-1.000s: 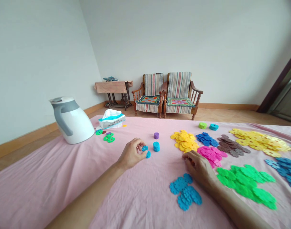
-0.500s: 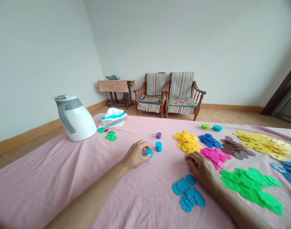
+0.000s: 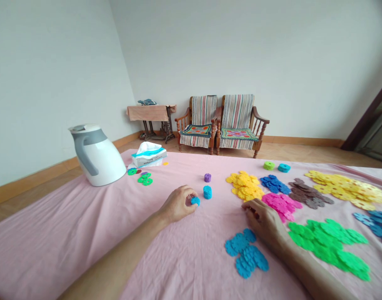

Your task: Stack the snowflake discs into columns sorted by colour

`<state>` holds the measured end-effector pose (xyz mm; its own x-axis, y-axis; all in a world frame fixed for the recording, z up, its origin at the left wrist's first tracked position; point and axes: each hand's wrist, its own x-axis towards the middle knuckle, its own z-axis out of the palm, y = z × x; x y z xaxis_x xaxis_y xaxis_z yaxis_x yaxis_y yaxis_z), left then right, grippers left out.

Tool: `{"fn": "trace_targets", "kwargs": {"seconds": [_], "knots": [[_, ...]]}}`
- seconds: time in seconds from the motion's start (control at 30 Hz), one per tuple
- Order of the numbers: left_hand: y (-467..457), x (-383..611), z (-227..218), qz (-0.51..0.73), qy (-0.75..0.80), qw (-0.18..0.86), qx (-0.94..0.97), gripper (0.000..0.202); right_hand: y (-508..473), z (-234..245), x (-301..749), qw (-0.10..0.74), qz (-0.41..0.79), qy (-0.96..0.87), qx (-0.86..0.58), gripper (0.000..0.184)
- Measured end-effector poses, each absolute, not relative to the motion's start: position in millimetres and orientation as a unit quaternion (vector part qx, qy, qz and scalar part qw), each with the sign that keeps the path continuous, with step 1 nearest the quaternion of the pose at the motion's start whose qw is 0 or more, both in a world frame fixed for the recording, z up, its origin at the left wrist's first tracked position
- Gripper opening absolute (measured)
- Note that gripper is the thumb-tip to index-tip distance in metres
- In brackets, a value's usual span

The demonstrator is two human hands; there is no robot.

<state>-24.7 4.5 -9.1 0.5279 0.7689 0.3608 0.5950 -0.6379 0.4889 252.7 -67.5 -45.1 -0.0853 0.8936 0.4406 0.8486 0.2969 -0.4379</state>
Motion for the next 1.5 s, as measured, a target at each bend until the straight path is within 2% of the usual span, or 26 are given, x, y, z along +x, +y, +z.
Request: {"fn": "trace_targets", "kwargs": {"seconds": [0.33,0.57,0.77,1.23,1.5], "knots": [[-5.7,-23.5,-0.2,0.330,0.398,0.107,0.849,0.024,-69.0,-43.1,251.5,0.322,0.040,-0.732,-0.599,0.023],[-19.7,-13.6,-5.8,0.318,0.293,0.060,0.900,0.036,-67.6,-44.8,252.1,0.331,0.035,-0.733,-0.593,0.025],[-23.1,-10.3,-11.2,0.303,0.247,0.070,0.918,0.032,-73.2,-36.2,244.0,0.331,-0.018,-0.730,-0.597,0.025],[-32.3,-1.4,-19.1,0.275,0.176,0.102,0.940,0.030,-77.0,-27.9,227.1,0.198,-0.124,-0.745,-0.626,0.022],[-35.7,3.1,-20.5,0.306,0.179,0.163,0.921,0.029,-69.9,-28.5,217.6,0.224,-0.096,-0.688,-0.684,0.015]]}}
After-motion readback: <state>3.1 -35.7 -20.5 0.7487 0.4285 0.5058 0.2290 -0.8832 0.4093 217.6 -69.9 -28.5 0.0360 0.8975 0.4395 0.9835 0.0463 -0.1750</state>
